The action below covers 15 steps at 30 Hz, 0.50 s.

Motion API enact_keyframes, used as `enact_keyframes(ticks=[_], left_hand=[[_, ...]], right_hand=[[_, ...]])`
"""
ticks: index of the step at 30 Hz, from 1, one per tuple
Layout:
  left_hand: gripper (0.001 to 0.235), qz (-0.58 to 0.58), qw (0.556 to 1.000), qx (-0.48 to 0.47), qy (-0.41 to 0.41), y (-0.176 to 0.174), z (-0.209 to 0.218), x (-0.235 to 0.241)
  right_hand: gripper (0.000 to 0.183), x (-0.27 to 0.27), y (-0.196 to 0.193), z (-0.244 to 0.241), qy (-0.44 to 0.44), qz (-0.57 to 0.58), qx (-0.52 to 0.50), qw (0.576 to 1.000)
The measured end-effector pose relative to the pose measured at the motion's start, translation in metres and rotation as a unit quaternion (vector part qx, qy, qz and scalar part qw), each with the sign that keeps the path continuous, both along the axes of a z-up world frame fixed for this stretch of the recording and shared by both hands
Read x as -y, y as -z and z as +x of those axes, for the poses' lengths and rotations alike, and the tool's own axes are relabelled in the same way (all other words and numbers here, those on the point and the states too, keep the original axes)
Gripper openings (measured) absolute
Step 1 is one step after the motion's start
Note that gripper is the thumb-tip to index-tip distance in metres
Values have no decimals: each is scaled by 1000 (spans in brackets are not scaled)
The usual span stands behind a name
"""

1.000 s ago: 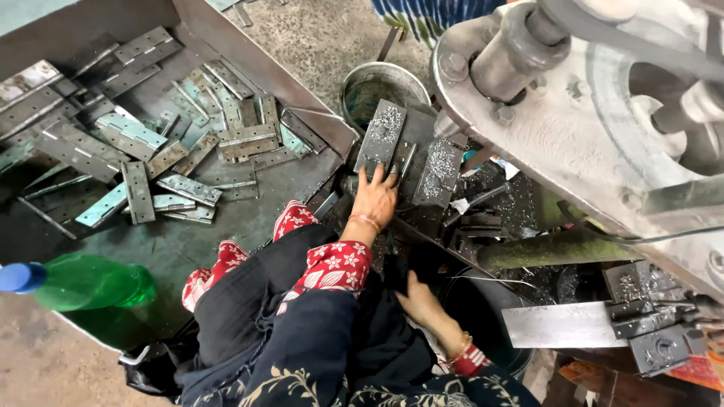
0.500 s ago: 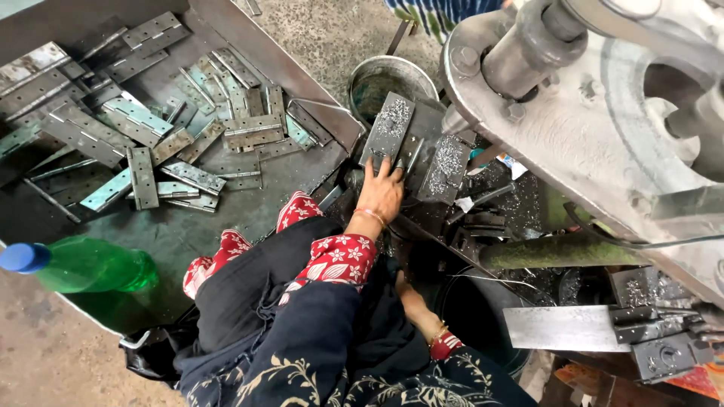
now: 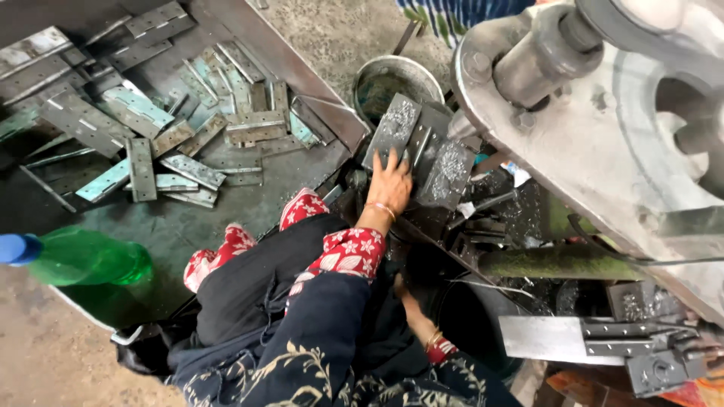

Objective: The person picks up metal plates from a bin one at a time and positions them under a vertical drill to create holes, then sets the finished pieces aside near the machine base.

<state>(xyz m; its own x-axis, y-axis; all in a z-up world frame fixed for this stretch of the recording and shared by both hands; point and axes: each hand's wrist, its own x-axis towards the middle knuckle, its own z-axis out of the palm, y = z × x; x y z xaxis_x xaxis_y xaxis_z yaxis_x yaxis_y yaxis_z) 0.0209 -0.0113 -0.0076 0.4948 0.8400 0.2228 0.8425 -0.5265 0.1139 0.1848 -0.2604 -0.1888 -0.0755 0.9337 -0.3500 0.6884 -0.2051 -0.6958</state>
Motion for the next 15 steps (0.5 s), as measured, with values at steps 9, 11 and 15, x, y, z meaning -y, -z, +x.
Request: enact_keyframes(ticks=[9, 11, 15], left_hand=[[34, -29, 999, -8, 17, 7, 26, -26], [35, -24, 1000, 5, 15, 5, 28, -34], [36, -18, 1000, 10, 11, 4, 25, -32]], right_hand=[[73, -15, -44, 30, -60, -67, 214, 973], [75, -19, -29, 22, -120, -124, 307, 936], [71, -8, -9, -1, 26, -101, 8, 995]])
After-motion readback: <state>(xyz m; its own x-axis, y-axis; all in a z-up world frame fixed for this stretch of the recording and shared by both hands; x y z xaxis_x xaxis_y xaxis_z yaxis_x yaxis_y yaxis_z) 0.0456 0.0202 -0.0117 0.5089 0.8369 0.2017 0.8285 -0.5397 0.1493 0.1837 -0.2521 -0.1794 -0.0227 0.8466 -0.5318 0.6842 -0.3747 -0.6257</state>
